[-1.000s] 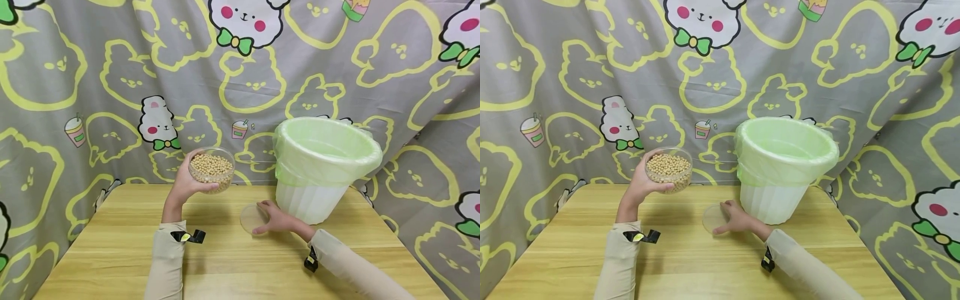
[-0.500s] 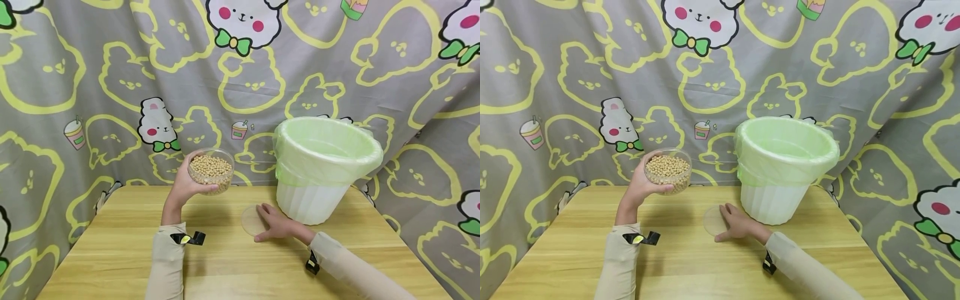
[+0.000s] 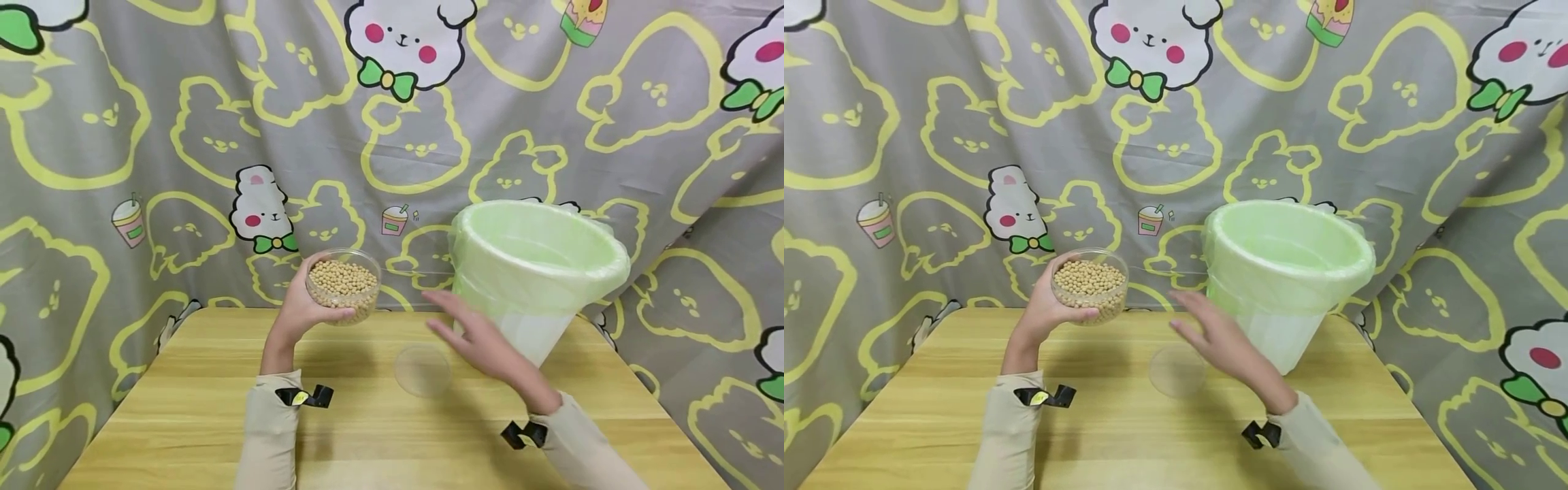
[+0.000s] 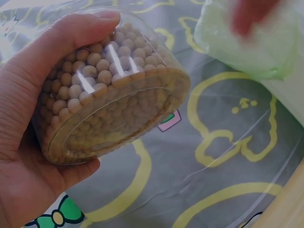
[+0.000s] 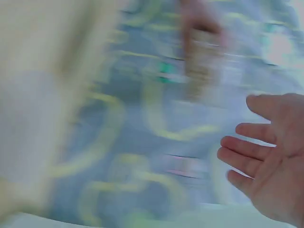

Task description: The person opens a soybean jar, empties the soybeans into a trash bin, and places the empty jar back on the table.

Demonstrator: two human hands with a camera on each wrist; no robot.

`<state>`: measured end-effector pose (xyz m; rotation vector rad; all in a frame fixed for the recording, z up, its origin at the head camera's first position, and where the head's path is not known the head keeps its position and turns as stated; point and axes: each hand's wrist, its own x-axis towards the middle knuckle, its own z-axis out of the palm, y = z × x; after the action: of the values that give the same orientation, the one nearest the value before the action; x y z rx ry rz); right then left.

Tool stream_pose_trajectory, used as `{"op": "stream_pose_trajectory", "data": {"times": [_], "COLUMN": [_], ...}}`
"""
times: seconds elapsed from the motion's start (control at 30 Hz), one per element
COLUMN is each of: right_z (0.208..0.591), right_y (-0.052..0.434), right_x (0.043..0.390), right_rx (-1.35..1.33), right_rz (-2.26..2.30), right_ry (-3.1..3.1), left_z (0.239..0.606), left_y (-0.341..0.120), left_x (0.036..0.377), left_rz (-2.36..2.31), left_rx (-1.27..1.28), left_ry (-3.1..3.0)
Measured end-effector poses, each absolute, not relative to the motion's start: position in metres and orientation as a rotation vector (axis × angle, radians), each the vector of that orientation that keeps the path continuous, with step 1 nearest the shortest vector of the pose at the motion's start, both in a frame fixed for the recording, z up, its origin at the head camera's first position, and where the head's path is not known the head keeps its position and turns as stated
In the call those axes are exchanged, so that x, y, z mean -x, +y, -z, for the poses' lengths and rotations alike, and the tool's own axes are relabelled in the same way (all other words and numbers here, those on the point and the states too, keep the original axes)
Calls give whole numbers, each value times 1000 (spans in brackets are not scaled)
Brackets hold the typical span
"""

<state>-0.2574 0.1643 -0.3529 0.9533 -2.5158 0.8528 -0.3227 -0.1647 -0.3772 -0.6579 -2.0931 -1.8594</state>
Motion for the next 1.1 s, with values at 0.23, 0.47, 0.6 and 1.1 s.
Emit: {"op": "stream_pose_trajectory", "data": {"times": [0.23,0.47,0.6,1.1], "right_z": [295,298,308,315], "right_y": [209,254,265,262], "right_x": [239,235,235,256], "right_rx": [-686,-454,-426,-485], "right_rz": [-657,-656,-654,-738], "right_ry": [-2038,-2020,-2033,-1992], "left_z": [375,374,377,376], "left_y": [-157,-154,-152,-140], "left_x": [322,320,317,320], "left_rz": [1840,1794,1771,1678], "left_rx": [661,627,625,601], "left_ry": [-2112,-2166,-2194,-2200]}}
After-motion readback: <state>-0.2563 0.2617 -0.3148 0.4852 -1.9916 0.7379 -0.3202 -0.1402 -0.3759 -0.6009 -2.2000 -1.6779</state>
